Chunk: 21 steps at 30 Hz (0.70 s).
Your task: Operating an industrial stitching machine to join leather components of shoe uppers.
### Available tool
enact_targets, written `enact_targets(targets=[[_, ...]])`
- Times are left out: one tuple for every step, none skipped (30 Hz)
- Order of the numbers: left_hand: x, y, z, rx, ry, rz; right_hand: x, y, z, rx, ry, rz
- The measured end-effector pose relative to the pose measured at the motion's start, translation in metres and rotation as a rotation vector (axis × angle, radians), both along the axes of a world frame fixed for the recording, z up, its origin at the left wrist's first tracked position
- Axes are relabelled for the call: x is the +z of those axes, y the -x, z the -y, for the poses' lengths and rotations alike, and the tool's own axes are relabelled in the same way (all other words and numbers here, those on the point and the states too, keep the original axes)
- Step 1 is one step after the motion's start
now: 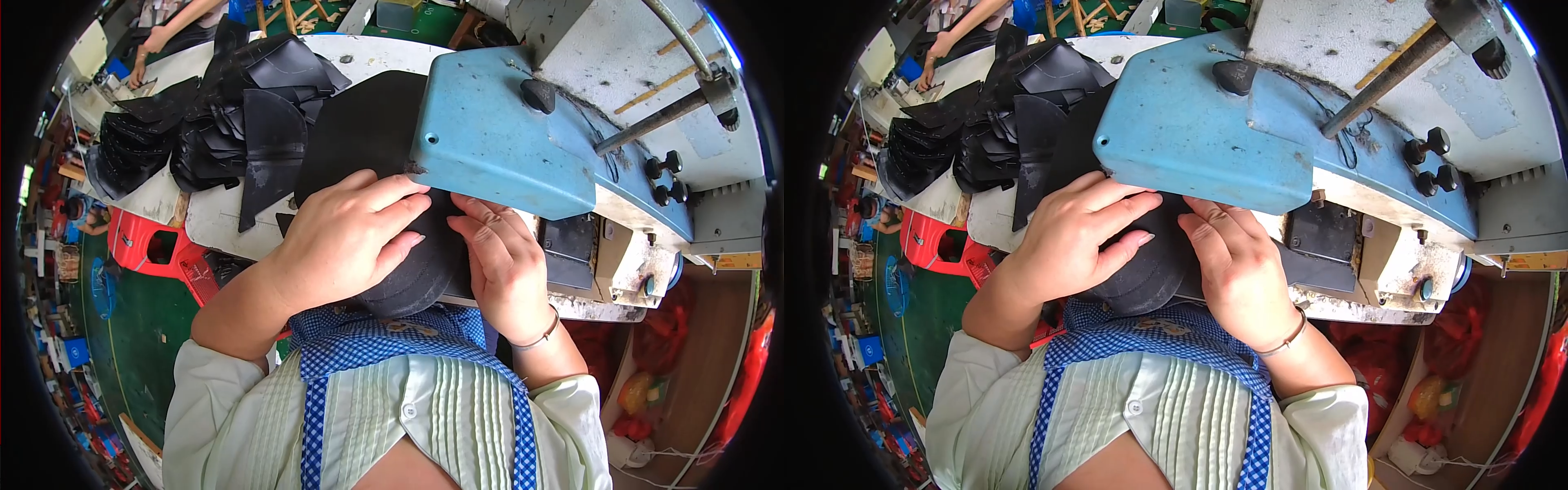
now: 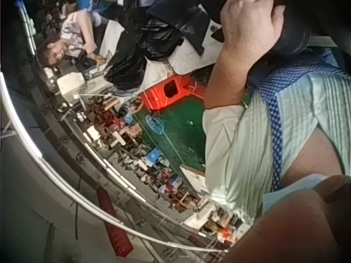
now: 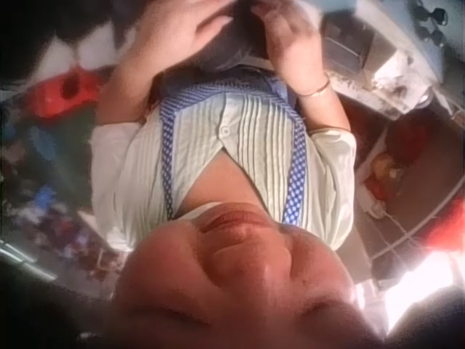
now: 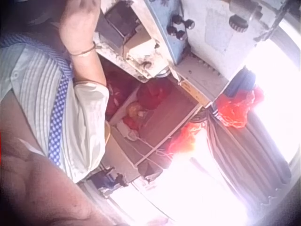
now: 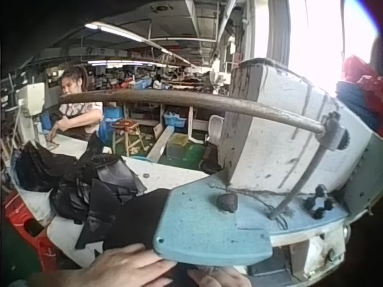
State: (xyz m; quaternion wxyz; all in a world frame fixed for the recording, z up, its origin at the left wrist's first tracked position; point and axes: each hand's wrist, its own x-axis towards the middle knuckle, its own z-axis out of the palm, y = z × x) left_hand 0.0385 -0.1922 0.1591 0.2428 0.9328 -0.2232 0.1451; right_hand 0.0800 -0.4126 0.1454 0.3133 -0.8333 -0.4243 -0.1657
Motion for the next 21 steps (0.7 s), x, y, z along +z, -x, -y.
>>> enact_targets(targets=[[0.001,0.000,0.000,-0.001,-0.008,-0.014,0.001,0.000,0.000,-0.003,0.002,-0.013],[0.001,0.000,0.000,-0.002,-0.006,-0.013,0.000,0.000,0.000,-0.003,0.004,-0.012],[0.000,0.000,0.000,0.001,-0.003,-0.015,0.000,0.001,0.001,-0.006,0.005,-0.014],[0.000,-0.001,0.000,0.003,0.000,-0.015,0.000,0.001,0.001,-0.009,0.006,-0.016],[0.000,-0.001,0.000,0.002,0.001,-0.013,0.000,0.001,0.001,-0.011,0.007,-0.014],[0.001,-0.002,0.001,0.004,-0.002,-0.022,0.000,0.001,0.001,-0.016,0.011,-0.006],[0.001,-0.002,0.001,0.006,-0.004,-0.034,0.000,0.001,0.001,-0.022,0.014,0.000],[0.001,-0.002,0.001,0.004,-0.003,-0.034,-0.001,0.001,0.001,-0.024,0.015,0.000],[0.001,-0.003,0.001,0.002,-0.005,-0.040,-0.002,0.001,0.002,-0.023,0.011,0.001],[0.002,-0.002,0.000,0.004,-0.005,-0.042,-0.001,0.001,0.001,-0.018,0.008,0.005],[0.001,-0.003,-0.001,0.004,-0.003,-0.040,-0.001,0.001,0.000,-0.018,0.009,0.008],[0.000,-0.003,-0.002,-0.003,0.002,0.009,-0.001,0.001,0.000,-0.013,0.009,0.020],[-0.001,-0.005,-0.002,-0.013,0.006,0.054,-0.001,0.001,0.000,-0.010,0.008,0.029],[-0.001,-0.006,-0.003,-0.013,0.007,0.055,-0.001,0.000,0.001,-0.011,0.009,0.029],[-0.001,-0.007,-0.004,-0.021,0.013,0.055,-0.001,0.000,0.001,-0.008,0.013,0.027],[-0.001,-0.008,-0.005,-0.029,0.017,0.055,-0.001,0.000,0.001,-0.007,0.017,0.024],[-0.002,-0.009,-0.006,-0.030,0.018,0.055,-0.001,0.000,0.001,-0.008,0.018,0.024],[-0.003,-0.010,-0.006,-0.031,0.022,0.054,-0.001,-0.001,0.001,-0.008,0.017,0.027],[-0.003,-0.010,-0.007,-0.030,0.025,0.051,-0.001,-0.001,0.001,-0.007,0.015,0.030],[-0.004,-0.010,-0.007,-0.029,0.026,0.051,-0.001,-0.001,0.000,-0.006,0.015,0.029],[-0.006,-0.011,-0.008,-0.025,0.025,0.068,-0.001,-0.001,0.000,-0.001,0.016,0.039]])
